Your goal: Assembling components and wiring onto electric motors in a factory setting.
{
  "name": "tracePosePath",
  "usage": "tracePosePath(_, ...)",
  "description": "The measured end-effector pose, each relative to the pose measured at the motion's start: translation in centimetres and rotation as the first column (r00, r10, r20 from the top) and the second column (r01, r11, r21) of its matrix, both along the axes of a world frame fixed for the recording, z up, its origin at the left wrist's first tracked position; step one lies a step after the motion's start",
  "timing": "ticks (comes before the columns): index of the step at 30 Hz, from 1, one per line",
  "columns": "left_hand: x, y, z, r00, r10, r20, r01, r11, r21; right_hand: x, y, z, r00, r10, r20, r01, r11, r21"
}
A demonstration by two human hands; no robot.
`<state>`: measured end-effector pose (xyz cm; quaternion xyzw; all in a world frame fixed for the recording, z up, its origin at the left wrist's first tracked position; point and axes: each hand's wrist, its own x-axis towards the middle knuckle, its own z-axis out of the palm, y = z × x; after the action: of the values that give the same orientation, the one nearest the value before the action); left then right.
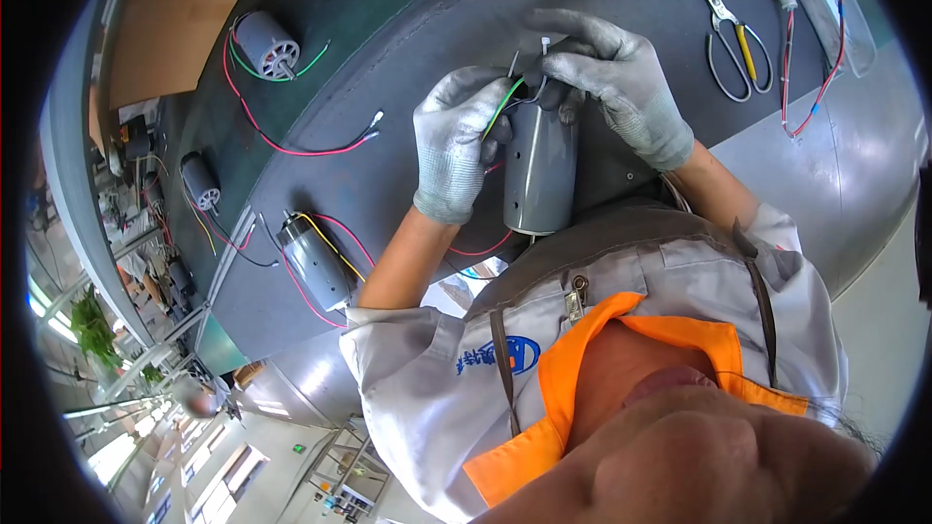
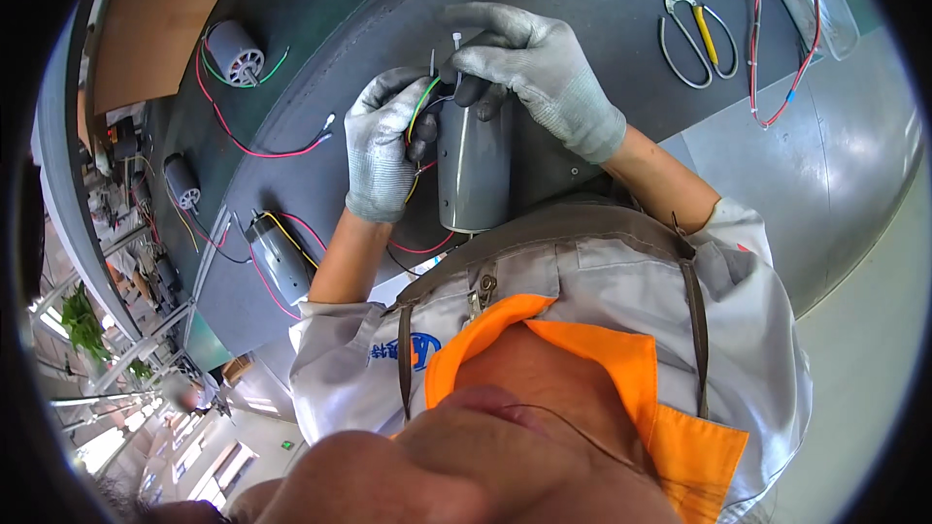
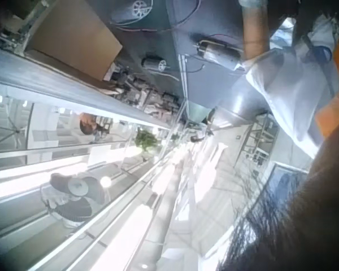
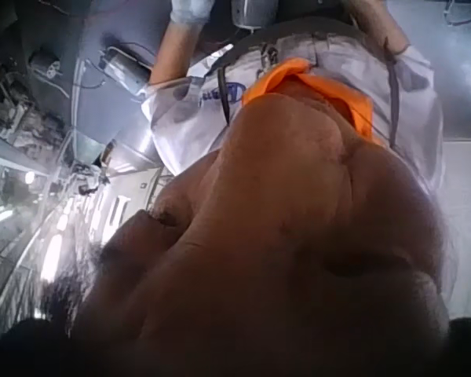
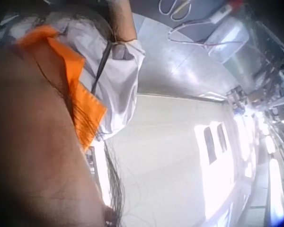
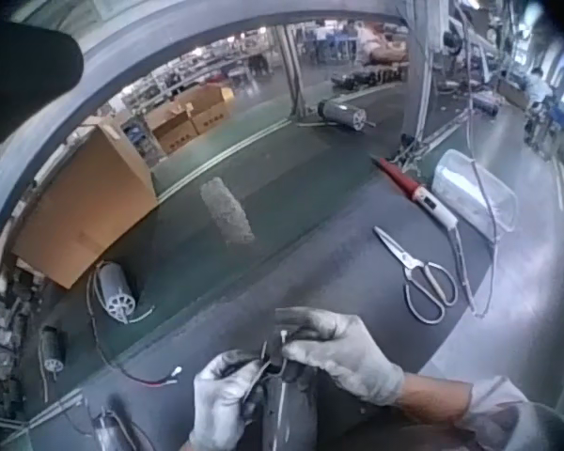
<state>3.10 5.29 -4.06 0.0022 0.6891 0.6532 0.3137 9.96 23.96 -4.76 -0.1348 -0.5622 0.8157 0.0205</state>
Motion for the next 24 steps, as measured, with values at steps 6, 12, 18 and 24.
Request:
tracePosePath(6,0.2,0.6,0.3,1.0,0.027,0.009,-0.027,1.0,-0.011,-0.4,0.9,-0.4,0.993,0.07,-0.095,-0.064,0.996,0.065)
tracePosePath(12,0.1,1.0,0.0,1.0,0.018,-0.013,-0.018,0.999,-0.033,-0.8,1.6,-0.4,0.99,0.116,-0.077,-0.106,0.986,0.126)
tracePosePath(18,0.4,1.7,0.3,1.0,0.013,-0.003,-0.012,0.998,0.067,-1.7,3.0,0.2,0.972,0.235,0.03,-0.237,0.966,0.106)
tracePosePath(24,0.4,4.1,0.1,0.996,-0.043,-0.083,0.049,0.996,0.076,-1.9,5.1,0.1,0.914,0.37,0.165,-0.392,0.911,0.128)
